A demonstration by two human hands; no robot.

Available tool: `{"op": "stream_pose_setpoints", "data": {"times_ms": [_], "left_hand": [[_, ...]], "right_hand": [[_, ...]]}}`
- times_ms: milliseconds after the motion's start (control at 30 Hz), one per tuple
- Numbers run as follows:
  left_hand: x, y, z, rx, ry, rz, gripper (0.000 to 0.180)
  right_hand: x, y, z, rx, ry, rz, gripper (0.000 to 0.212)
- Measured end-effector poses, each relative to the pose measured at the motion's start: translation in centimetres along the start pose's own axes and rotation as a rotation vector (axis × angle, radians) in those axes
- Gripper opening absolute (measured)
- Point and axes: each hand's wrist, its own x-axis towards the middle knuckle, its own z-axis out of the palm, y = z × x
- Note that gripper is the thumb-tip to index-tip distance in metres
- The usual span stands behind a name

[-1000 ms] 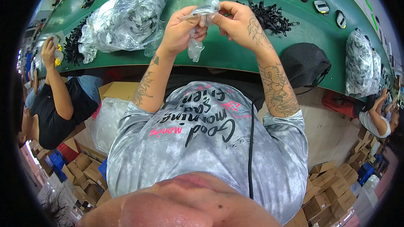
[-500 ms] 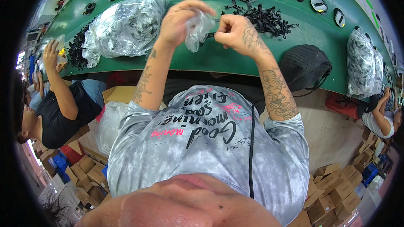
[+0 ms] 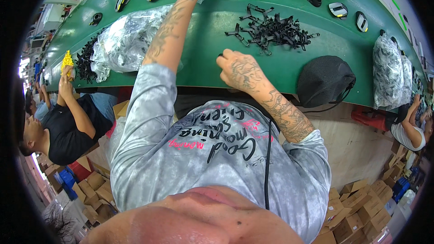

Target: The person assembles black plastic electronic components by hand, placing them into device shells and then into plastic bags.

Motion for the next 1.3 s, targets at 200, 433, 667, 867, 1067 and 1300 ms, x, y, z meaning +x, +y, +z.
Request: {"op": "stream_pose_setpoints", "data": {"times_ms": [200,433,667,867,1067,1300], "left_hand": [[1.8,2.7,-0.4,0.058,-0.399,-0.168,0.085],[4.3,-4.2,0.3,0.144,-0.167,0.019,0.082],[-7.5,-0.8,-4.3,-0.921,-0.214,-0.087,0.036],[-19.7,-3.1,-7.6,-1.612,-0.494,-0.288,0.055],[-23.1,0.0,-9.0,-1.537,-0.535,-0.003,0.066],[-23.0,0.9,-9.6,-1.487,-0.546,0.084,0.061]], "right_hand": [[-0.1,0.9,0.3,0.097,-0.136,0.093,0.027],[1.1,1.2,-0.1,0.209,-0.07,0.158,0.044],[1.7,3.1,0.1,0.499,-0.08,0.247,0.026],[0.1,1.3,-6.4,1.448,0.375,0.392,0.015],[2.3,-0.3,-6.8,1.05,0.496,0.493,0.021],[2.1,-1.2,-6.4,1.005,0.648,0.383,0.021]]}}
